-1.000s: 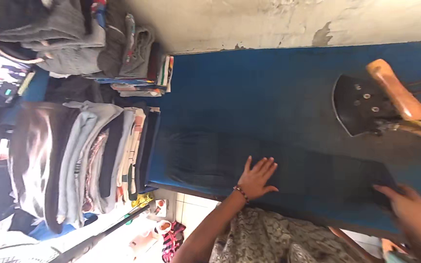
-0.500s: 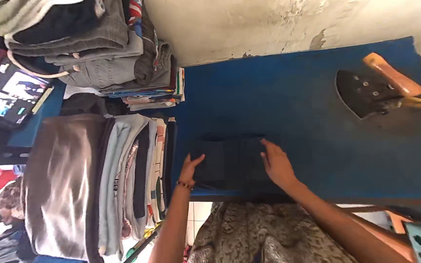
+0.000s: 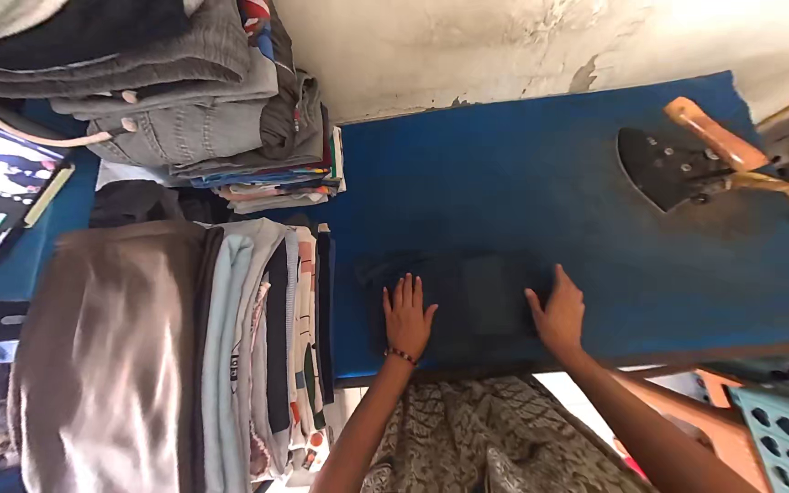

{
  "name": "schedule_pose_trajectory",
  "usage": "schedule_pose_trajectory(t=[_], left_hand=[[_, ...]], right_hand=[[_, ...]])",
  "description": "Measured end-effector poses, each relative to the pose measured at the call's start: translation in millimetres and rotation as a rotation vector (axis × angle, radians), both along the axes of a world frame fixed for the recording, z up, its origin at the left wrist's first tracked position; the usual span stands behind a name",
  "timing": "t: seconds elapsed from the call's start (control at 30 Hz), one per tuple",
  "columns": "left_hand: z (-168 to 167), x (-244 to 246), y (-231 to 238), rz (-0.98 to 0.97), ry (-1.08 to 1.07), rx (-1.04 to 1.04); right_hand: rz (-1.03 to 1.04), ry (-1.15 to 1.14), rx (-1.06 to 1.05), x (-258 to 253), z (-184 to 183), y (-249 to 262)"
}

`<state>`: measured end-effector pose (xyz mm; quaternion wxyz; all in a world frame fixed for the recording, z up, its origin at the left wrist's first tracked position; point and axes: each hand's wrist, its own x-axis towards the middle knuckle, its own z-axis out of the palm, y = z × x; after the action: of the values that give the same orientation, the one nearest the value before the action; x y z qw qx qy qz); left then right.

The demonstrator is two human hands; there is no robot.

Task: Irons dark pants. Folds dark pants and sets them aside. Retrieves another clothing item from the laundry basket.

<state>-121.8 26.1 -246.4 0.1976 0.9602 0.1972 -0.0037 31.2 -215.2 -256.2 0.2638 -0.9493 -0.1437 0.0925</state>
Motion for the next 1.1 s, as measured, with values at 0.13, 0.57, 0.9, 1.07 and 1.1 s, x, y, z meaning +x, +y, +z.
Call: schedule_pose_trajectory(t=[0.13, 0.57, 0.9, 1.07, 1.1], left_hand=[[-3, 14, -18, -0.169, 0.041, -0.090], [41, -46, 66, 0.665, -0.319, -1.158], [31, -54, 32, 0.440, -0.192, -0.081], [77, -6, 22, 0.663, -0.058, -0.979], [91, 10, 16, 0.703, -0.144, -1.251]], right_hand=[[-0.268, 0.527, 0.145, -3, 59, 13], [0.652, 0.109, 0.000, -85, 80, 156], [0.008, 0.639, 0.294, -86, 42, 123], [0.300, 0.718, 0.426, -36, 120, 138], [0.436, 0.597, 0.366, -23, 143, 135]])
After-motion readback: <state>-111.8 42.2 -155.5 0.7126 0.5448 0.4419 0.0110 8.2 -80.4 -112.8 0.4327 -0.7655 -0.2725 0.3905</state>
